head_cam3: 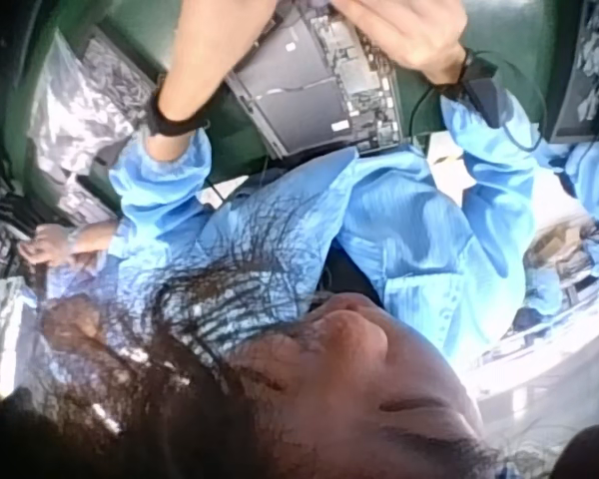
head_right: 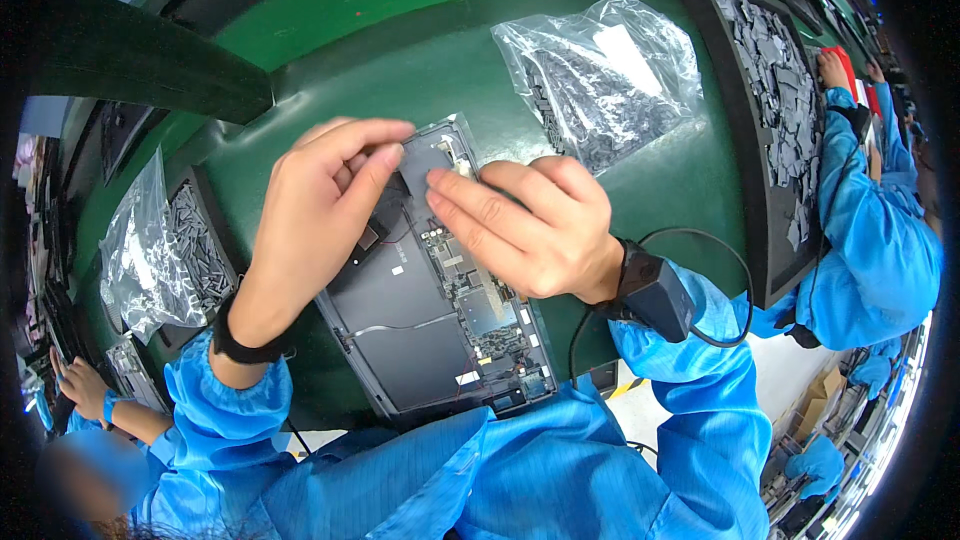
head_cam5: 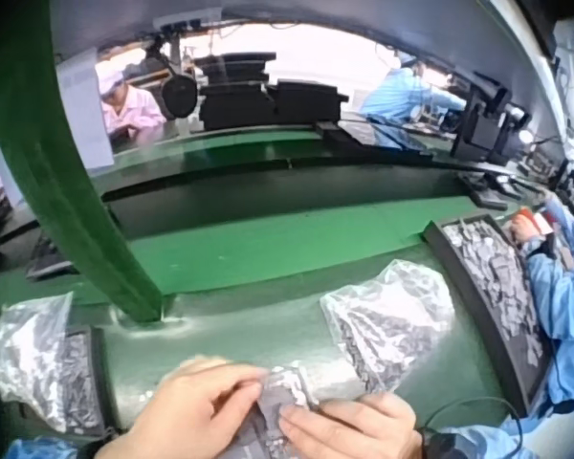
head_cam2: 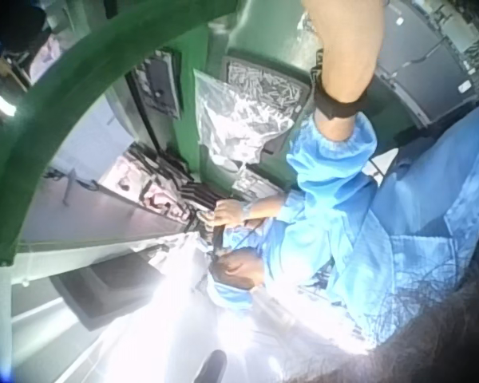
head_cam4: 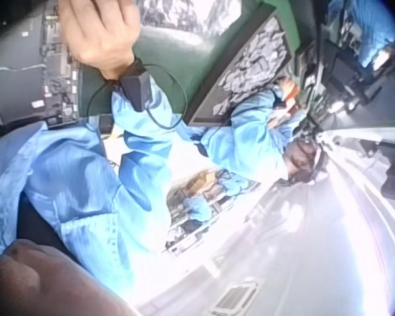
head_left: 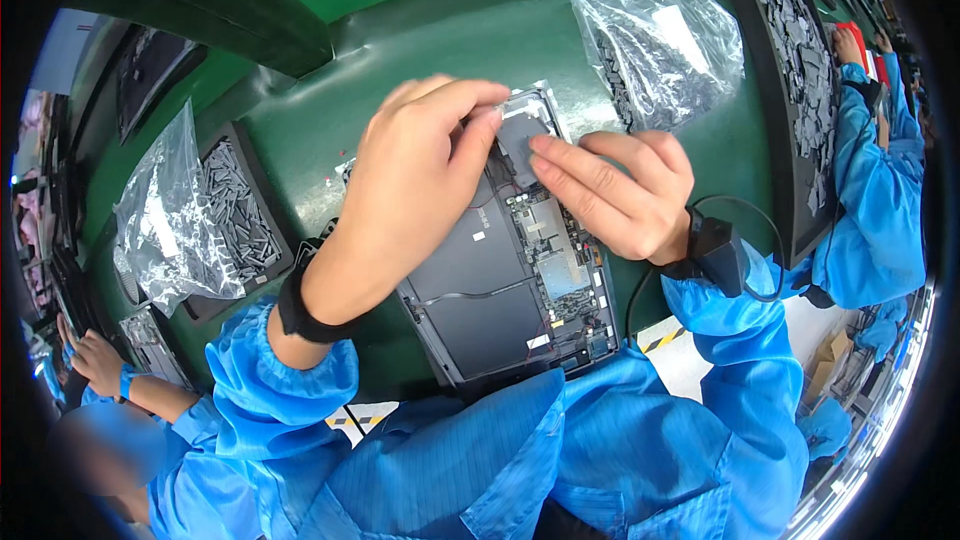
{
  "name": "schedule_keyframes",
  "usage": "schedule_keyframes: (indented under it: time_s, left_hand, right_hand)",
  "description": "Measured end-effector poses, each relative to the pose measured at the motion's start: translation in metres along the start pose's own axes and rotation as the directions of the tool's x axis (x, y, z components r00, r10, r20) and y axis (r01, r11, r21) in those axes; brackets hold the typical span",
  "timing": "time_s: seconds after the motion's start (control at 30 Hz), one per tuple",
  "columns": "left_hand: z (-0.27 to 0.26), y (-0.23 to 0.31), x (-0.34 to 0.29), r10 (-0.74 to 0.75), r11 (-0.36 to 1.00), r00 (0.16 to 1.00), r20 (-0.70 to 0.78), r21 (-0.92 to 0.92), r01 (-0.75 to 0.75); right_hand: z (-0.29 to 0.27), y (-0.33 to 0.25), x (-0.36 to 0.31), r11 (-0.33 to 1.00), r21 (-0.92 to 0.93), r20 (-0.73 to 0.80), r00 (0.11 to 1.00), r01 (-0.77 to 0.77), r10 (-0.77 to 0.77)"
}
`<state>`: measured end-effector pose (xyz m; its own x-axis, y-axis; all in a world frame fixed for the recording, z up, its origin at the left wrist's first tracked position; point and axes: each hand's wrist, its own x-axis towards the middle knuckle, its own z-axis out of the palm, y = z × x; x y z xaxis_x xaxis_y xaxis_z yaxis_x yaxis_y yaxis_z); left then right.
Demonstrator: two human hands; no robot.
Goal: The worker is assembling the internal components of a tablet, specifically connecting and securing cables with adhesive tape on a factory line.
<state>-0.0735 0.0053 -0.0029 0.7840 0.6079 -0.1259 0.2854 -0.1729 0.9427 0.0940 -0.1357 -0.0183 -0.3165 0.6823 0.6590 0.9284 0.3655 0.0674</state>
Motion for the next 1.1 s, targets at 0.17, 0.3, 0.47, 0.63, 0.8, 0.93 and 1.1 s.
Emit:
schedule_keyframes:
  time_s: [0.17,0.3,0.47,0.63,0.8,0.93,1.1]
  left_hand:
    - [0.002,-0.006,0.006,0.453,0.75,0.888,-0.077,0.571,-0.333]
    - [0.002,-0.011,0.007,0.448,0.712,0.894,-0.012,0.61,-0.349]
    - [0.005,-0.021,0.008,0.512,0.676,0.858,-0.028,0.629,-0.383]
    - [0.008,-0.021,0.011,0.561,0.646,0.827,-0.039,0.645,-0.408]
    - [0.008,-0.023,0.013,0.581,0.619,0.813,-0.027,0.663,-0.421]
    - [0.009,-0.025,0.011,0.574,0.629,0.818,-0.038,0.661,-0.41]
    - [0.012,-0.014,0.009,0.568,0.619,0.823,-0.016,0.668,-0.414]
  right_hand:
    - [0.004,0.005,-0.003,0.994,-0.096,0.01,0.999,-0.045,0.047]
    - [0.007,0.002,-0.002,0.994,-0.061,0.065,0.993,-0.094,0.098]
    - [0.003,-0.002,-0.002,0.988,-0.078,0.169,0.975,-0.136,0.148]
    - [-0.001,-0.002,0.002,0.987,-0.087,0.208,0.966,-0.137,0.153]
    - [-0.001,0.008,0.009,0.99,0.018,0.329,0.936,-0.14,0.126]
    - [-0.008,0.006,0.019,0.993,0.054,0.485,0.872,-0.104,0.065]
    - [-0.016,-0.018,0.028,0.988,-0.14,0.663,0.748,0.071,0.04]
